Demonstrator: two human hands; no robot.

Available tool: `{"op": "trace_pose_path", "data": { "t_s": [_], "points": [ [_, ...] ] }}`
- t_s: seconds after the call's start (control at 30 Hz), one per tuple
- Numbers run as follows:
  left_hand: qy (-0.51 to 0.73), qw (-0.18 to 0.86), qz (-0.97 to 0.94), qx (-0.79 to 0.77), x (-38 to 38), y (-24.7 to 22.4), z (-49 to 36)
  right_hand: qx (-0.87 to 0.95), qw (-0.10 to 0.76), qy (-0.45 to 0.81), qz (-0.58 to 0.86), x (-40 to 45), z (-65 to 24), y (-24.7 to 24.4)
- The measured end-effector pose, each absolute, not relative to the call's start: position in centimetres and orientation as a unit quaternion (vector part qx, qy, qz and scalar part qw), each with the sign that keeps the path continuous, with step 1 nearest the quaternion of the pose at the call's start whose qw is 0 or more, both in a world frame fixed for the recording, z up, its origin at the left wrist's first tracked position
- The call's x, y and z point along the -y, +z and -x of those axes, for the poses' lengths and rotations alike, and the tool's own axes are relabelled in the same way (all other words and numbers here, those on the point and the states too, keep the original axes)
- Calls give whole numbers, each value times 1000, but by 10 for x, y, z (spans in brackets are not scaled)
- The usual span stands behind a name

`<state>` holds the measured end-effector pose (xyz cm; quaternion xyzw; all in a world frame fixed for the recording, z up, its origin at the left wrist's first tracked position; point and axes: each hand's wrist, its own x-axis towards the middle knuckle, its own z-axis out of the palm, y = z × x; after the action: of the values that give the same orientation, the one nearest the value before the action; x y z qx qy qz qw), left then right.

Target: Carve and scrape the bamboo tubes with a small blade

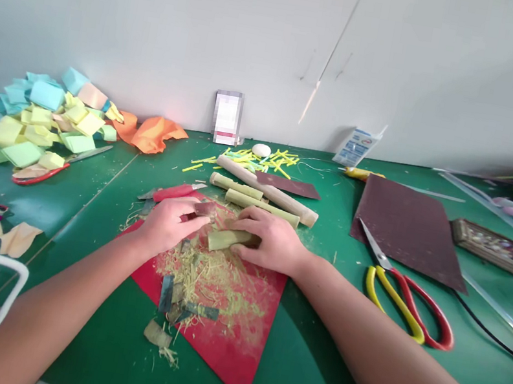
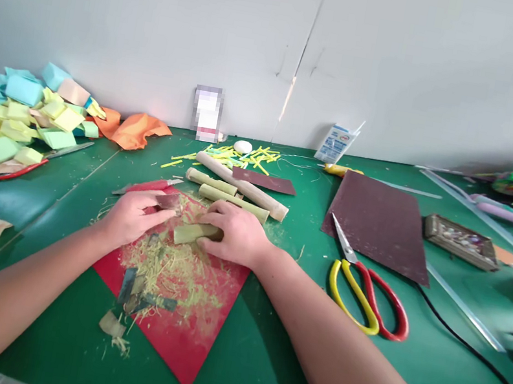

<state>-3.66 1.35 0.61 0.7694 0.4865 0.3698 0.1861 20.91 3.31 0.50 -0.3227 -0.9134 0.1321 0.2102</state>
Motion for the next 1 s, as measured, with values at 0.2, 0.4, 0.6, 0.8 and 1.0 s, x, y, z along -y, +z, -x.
{"op": "trace_pose_path", "data": {
  "t_s": [0.2, 0.4, 0.6, 0.8, 1.0],
  "points": [
    [384, 273, -682, -559, -11, 4, 33, 916, 207, 138, 316, -34, -209, 5],
    [397, 164, -751, -502, -12, 2, 29, 917, 202, 121, 321, -33, -207, 5],
    [336, 72, -886, -310, -3, 8, 39, 922, 213, 116, 302, -36, -208, 2],
    [341, 71, -893, -284, 0, 4, 53, 924, 226, 125, 282, -35, -207, 1],
    [338, 119, -900, -248, -3, 1, 50, 925, 230, 131, 273, -32, -201, 1]
  ]
}}
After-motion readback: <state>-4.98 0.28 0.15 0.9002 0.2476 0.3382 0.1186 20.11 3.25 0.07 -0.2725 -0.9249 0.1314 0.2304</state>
